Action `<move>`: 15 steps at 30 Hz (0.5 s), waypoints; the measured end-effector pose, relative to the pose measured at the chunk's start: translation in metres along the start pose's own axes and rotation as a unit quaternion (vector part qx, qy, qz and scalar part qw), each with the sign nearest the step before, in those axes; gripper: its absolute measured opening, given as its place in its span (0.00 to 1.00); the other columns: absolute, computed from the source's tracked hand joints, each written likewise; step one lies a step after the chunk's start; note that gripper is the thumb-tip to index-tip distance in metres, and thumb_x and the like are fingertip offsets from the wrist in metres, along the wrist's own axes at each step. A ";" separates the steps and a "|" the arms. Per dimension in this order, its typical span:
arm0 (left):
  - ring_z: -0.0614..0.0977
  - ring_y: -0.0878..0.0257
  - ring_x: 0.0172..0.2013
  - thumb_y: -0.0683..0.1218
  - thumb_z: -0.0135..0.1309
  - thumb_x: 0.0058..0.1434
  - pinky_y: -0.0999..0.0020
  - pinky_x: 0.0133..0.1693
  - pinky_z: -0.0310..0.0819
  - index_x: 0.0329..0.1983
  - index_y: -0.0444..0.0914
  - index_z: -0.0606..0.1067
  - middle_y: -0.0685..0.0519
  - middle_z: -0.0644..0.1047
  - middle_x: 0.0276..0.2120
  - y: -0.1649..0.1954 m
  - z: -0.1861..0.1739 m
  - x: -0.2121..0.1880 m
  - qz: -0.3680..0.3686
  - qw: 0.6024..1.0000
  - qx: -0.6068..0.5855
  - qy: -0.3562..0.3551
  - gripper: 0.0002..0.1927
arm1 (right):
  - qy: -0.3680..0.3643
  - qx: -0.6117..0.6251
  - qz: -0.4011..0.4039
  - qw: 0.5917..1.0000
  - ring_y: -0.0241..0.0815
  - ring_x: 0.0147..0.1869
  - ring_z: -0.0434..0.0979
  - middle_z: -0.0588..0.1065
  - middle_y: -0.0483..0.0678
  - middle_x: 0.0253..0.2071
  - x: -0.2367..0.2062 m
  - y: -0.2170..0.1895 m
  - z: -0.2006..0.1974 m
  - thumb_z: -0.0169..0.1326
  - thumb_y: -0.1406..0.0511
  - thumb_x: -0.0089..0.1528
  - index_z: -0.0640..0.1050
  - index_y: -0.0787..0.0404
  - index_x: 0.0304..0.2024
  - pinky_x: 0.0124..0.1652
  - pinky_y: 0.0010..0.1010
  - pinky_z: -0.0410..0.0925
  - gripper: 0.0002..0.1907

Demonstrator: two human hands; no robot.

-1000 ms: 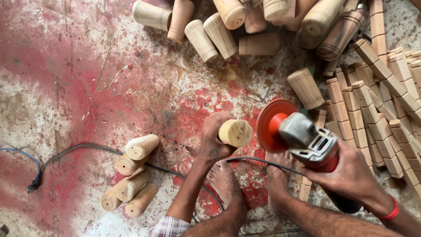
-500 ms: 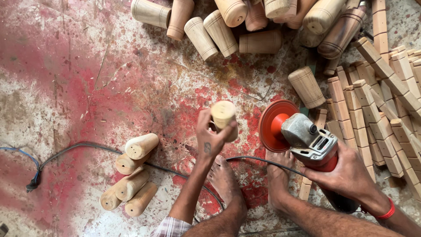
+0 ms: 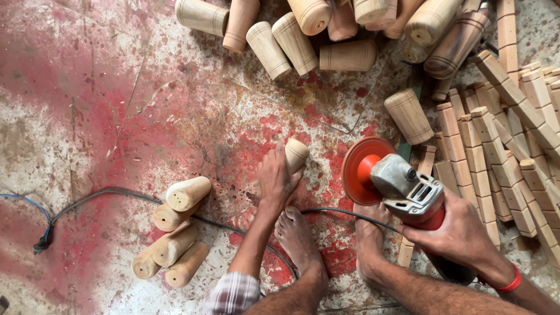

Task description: The person uses an angle grinder with a sanding disc to smooth the ends of small wooden parts. They pick up each part, sand it, and place it aside, repeating the process for multiple items.

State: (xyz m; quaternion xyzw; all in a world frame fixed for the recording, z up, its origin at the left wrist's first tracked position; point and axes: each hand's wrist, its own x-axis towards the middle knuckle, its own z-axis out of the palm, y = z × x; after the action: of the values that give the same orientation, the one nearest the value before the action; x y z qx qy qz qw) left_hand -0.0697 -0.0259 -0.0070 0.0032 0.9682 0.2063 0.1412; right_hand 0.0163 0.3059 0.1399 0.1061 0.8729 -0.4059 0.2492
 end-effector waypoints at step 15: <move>0.79 0.51 0.54 0.48 0.74 0.48 0.52 0.60 0.70 0.54 0.40 0.72 0.49 0.78 0.50 0.066 -0.058 -0.029 0.291 0.900 -0.288 0.151 0.33 | 0.002 0.010 -0.063 0.998 0.45 0.40 0.88 0.83 0.53 0.39 -0.006 -0.015 -0.001 0.75 0.57 0.38 0.74 0.66 0.52 0.44 0.34 0.79 0.43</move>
State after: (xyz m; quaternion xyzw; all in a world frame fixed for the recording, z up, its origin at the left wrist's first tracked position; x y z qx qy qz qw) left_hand -0.0616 0.0096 0.0778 0.2131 0.8322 0.5059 -0.0782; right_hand 0.0151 0.2967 0.1529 0.0542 0.8741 -0.4297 0.2201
